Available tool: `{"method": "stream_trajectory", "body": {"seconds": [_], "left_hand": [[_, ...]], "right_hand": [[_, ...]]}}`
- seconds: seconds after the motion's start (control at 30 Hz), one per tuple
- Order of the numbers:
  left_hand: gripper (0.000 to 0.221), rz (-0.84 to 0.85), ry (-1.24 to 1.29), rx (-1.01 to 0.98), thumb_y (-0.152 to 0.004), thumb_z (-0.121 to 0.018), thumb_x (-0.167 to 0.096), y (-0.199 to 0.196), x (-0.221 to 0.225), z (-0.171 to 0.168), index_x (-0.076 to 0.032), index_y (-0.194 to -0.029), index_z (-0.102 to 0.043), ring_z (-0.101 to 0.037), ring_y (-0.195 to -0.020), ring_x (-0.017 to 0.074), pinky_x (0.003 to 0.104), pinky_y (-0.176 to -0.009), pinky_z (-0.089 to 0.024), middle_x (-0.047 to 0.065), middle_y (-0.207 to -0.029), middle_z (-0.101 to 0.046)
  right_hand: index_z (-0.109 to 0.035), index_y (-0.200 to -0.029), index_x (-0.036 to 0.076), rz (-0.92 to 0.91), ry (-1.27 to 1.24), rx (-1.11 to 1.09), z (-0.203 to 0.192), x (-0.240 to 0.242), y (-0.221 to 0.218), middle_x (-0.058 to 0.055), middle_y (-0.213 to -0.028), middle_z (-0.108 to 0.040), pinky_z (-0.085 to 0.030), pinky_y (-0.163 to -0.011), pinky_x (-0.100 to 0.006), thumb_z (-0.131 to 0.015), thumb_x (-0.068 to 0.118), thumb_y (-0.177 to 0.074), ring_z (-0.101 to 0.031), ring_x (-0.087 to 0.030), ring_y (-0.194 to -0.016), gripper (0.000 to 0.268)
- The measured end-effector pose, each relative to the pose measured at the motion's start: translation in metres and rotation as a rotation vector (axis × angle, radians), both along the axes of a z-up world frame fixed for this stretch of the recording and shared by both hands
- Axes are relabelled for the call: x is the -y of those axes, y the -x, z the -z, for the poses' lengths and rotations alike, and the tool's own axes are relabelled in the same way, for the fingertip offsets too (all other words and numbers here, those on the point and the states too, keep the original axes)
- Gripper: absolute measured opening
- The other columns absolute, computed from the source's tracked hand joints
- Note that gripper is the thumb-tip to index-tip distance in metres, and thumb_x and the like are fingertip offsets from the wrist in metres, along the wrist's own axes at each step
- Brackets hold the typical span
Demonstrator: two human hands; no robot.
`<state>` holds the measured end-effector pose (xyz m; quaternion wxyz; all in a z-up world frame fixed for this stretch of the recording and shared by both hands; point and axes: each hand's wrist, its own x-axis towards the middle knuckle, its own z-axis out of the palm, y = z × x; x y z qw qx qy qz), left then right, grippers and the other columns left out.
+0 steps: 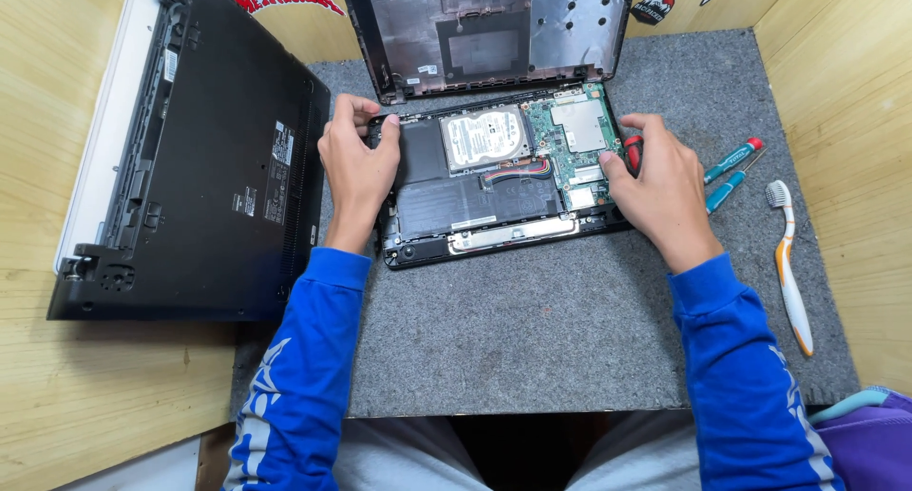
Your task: Disassembling a laptop to clean and access internal components using a screwdriver and brush.
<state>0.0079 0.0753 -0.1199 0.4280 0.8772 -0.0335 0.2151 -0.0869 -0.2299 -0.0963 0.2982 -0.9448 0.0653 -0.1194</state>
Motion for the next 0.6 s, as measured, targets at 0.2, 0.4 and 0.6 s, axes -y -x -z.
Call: {"method": "stream_trajectory", "body": {"seconds": [0.2,0.4,0.6], "left_hand": [[0.013,-0.010,0.024,0.039,-0.080,-0.067,-0.020,0.003,0.002,-0.006,-0.012,-0.083,-0.057,-0.062,-0.080,0.0292,0.039,-0.072,-0.047,0.010,-0.082,-0.067],[0.027,0.068,-0.134,0.137,-0.080,-0.075,-0.034,-0.002,-0.004,0.001,-0.015,-0.080,-0.056,-0.060,-0.078,0.0297,0.042,-0.072,-0.046,0.007,-0.078,-0.064],[0.039,0.175,-0.296,0.213,-0.081,-0.074,-0.050,0.007,-0.006,-0.005,-0.017,-0.081,-0.052,-0.055,-0.073,0.0260,0.037,-0.071,-0.042,0.003,-0.070,-0.051]], "right_hand": [[-0.070,-0.107,0.018,0.039,-0.041,-0.139,0.006,0.021,-0.006,-0.006,-0.057,-0.056,-0.046,-0.068,-0.038,-0.063,0.015,-0.076,-0.062,-0.030,-0.062,0.032],[-0.070,-0.084,0.011,0.058,-0.132,-0.215,-0.007,0.010,0.003,-0.007,-0.046,-0.053,-0.046,-0.058,-0.032,-0.057,0.012,-0.069,-0.058,-0.022,-0.041,0.019],[-0.069,-0.088,0.007,0.095,-0.128,-0.271,-0.018,0.006,0.011,-0.009,-0.050,-0.054,-0.046,-0.057,-0.035,-0.059,0.015,-0.077,-0.059,-0.023,-0.042,0.017]]}}
